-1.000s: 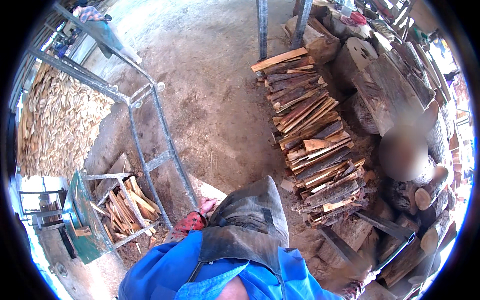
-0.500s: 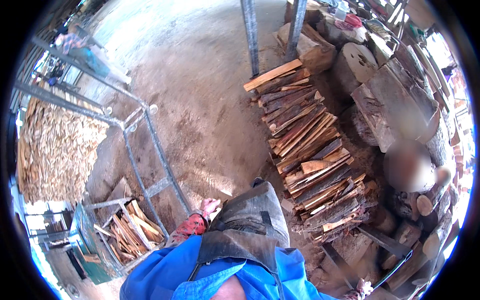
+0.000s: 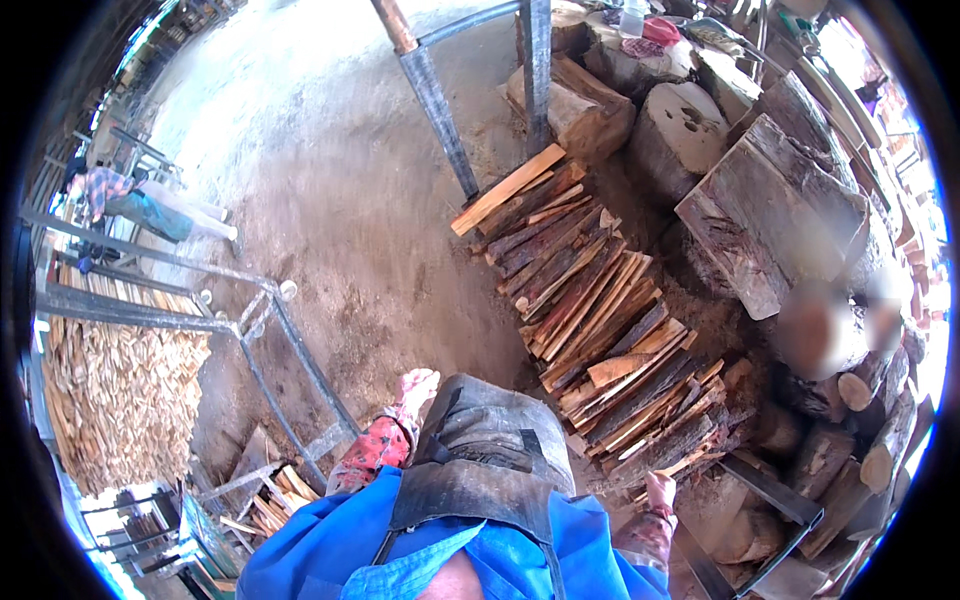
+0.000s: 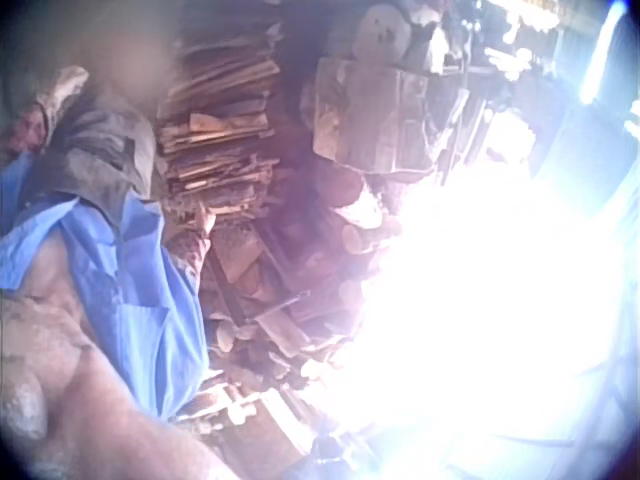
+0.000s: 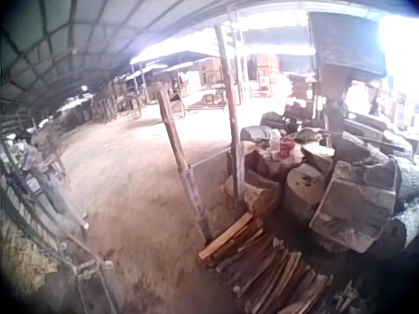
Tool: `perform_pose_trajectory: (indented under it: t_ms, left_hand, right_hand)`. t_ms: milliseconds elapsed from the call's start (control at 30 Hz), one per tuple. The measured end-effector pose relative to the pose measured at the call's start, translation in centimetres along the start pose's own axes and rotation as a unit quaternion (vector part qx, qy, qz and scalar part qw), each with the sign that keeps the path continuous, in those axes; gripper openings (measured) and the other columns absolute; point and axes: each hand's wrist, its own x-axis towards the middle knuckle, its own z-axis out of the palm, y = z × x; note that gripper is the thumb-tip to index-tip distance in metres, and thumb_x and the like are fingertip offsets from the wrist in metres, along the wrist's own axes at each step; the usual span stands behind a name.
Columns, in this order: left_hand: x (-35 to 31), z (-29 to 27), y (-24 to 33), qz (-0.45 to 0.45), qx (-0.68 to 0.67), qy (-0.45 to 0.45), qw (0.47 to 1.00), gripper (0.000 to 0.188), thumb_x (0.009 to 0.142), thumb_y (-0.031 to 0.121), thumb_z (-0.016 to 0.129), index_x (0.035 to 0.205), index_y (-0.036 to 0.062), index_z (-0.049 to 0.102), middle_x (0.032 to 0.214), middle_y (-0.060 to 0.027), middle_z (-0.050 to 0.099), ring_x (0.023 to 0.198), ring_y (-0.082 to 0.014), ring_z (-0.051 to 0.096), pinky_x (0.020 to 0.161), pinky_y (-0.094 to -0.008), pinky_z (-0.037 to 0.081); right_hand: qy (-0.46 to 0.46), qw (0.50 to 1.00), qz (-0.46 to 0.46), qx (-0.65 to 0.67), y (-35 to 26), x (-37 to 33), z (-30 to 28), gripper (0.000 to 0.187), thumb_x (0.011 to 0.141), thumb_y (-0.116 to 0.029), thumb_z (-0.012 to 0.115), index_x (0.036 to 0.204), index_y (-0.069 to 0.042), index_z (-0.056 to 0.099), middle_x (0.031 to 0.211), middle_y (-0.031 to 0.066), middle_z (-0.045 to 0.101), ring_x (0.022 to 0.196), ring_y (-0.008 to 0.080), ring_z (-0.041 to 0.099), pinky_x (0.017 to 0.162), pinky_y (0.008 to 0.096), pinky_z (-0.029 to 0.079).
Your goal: The person picks up split firewood from a green metal table and stacks it into a larger pile. They handle the wood by hand, lifting bundles and placing them onto a growing stack in a workshop environment.
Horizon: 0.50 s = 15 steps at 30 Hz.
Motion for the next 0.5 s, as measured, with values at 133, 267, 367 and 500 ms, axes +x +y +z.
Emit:
perform_pose_trajectory:
  t_ms: [133, 267, 367, 500]
  left_hand:
    - [3.4, 0.8, 7.0, 0.044, 0.006, -0.027, 0.999, 0.021, 0.082, 0.018, 0.076, 0.093, 0.0081, 0.062, 0.076, 0.0033, 0.059, 0.065, -0.0068, 0.056, 0.053, -0.0247, 0.048]
    - [6.1, 2.9, 19.6, 0.137, -0.012, -0.021, 0.99, 0.016, 0.084, 0.018, 0.073, 0.084, 0.0083, 0.061, 0.071, 0.0039, 0.057, 0.06, -0.0064, 0.054, 0.051, -0.0235, 0.046]
    - [13.4, 3.5, 29.3, 0.282, 0.067, -0.027, 0.957, 0.017, 0.083, 0.013, 0.074, 0.096, 0.0093, 0.063, 0.075, 0.0043, 0.059, 0.062, -0.0063, 0.056, 0.054, -0.0242, 0.049]
    - [18.4, 6.2, 46.1, 0.45, 0.046, 0.009, 0.892, 0.019, 0.082, 0.012, 0.075, 0.093, 0.0071, 0.061, 0.08, 0.0043, 0.06, 0.067, -0.0065, 0.055, 0.058, -0.0228, 0.047]
  right_hand:
    - [-0.031, 0.992, 0.027, 0.117, -5.8, 0.5, 4.2, 0.036, 0.083, -0.026, 0.068, 0.107, 0.002, 0.067, 0.086, 0.0082, 0.069, 0.073, 0.0164, 0.064, 0.063, 0.0297, 0.051]
    - [-0.045, 0.969, 0.104, 0.22, -8.0, -2.6, 6.1, 0.039, 0.086, -0.03, 0.065, 0.113, -0.002, 0.063, 0.082, 0.0051, 0.065, 0.066, 0.0154, 0.06, 0.05, 0.0304, 0.05]
    - [-0.022, 0.95, 0.171, 0.26, -10.3, -7.6, 7.7, 0.026, 0.087, -0.025, 0.063, 0.089, 0.001, 0.065, 0.071, 0.0053, 0.06, 0.053, 0.0143, 0.056, 0.044, 0.0287, 0.048]
    - [0.005, 0.919, 0.237, 0.316, -11.5, -14.0, 14.2, 0.023, 0.088, -0.022, 0.061, 0.088, 0.002, 0.062, 0.068, 0.0089, 0.06, 0.053, 0.018, 0.058, 0.046, 0.0325, 0.051]
